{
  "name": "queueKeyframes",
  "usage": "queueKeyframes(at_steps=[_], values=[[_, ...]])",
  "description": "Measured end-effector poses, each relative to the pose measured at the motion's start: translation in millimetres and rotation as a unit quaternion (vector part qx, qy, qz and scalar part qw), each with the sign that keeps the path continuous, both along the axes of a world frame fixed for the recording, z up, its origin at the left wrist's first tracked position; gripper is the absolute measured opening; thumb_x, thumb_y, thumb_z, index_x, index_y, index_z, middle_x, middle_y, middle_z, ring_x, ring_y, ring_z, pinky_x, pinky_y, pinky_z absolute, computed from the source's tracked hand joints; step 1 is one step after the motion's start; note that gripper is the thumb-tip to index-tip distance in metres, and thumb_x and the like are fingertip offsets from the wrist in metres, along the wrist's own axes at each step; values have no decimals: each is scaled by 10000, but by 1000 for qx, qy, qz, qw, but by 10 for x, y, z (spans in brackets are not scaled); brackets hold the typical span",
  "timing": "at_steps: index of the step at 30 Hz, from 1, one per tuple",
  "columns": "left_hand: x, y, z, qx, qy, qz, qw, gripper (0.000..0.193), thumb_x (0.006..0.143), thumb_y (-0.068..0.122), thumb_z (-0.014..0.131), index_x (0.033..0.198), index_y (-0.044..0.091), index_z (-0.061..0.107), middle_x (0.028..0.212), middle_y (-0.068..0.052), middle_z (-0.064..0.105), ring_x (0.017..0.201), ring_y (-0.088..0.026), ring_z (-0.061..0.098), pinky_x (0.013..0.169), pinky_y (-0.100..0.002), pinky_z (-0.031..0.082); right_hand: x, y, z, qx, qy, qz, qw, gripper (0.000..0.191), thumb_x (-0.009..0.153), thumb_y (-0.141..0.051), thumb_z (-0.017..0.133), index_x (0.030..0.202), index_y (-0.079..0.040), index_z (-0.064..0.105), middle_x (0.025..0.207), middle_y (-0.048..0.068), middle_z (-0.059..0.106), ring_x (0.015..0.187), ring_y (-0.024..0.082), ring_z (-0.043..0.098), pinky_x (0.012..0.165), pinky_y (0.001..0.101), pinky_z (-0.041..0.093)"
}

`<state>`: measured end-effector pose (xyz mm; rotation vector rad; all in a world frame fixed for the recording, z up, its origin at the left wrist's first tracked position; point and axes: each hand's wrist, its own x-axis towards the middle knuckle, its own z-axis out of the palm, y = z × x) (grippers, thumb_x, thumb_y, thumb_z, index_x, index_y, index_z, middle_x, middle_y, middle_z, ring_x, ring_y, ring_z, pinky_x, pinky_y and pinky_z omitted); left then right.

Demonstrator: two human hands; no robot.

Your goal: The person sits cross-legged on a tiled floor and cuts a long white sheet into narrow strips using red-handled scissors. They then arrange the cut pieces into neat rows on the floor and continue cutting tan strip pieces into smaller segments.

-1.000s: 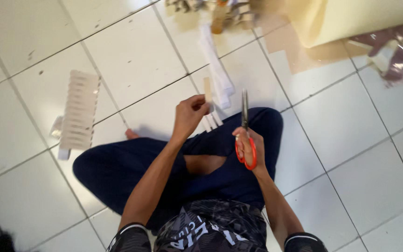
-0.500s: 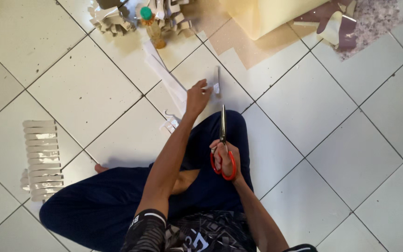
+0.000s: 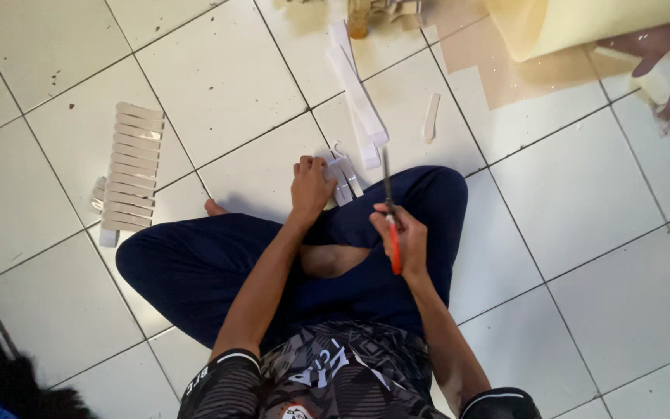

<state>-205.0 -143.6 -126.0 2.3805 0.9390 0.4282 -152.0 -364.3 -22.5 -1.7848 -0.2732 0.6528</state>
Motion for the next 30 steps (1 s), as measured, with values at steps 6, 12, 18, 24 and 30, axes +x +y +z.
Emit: queueKeyframes(at_steps=[6,12,18,24,30], values=[[-191,157,625,-272,-246,28,930,254,949,50,709,1190,20,636,1050,-141,758,942,-246,766,774,-349,626,-287,208,110,71,-84,105,988,250,958,-262,754,975,-30,662,692,-77,536,625,-9,449,539,190,386],[-970,398,1941,-240,-289,74,924,296,965,95,717,1239,-4,661,1049,-100,773,946,-156,765,779,-270,646,-536,495,649,13,-41,265,963,262,958,-287,712,996,-29,680,635,-39,587,497,32,491,462,227,390],[-1418,212,2732,-230,-285,82,927,266,952,119,745,1184,-9,717,991,-91,789,918,-142,780,791,-260,644,-744,759,1214,55,-87,332,938,391,965,-306,665,1234,-22,649,627,4,575,516,47,523,486,242,426],[-1467,79,2993,-304,-328,62,892,275,926,115,762,1149,-38,709,951,-82,769,879,-139,770,791,-262,652,-832,845,1388,56,-186,294,936,368,942,-257,706,1199,6,685,646,38,577,560,94,514,527,262,432],[-1462,-19,3028,-299,-286,34,910,266,913,126,769,1131,-23,732,894,-62,779,858,-110,780,818,-237,666,-800,739,1326,126,-205,266,933,233,959,-189,672,1040,23,727,851,69,719,646,83,608,592,250,499]])
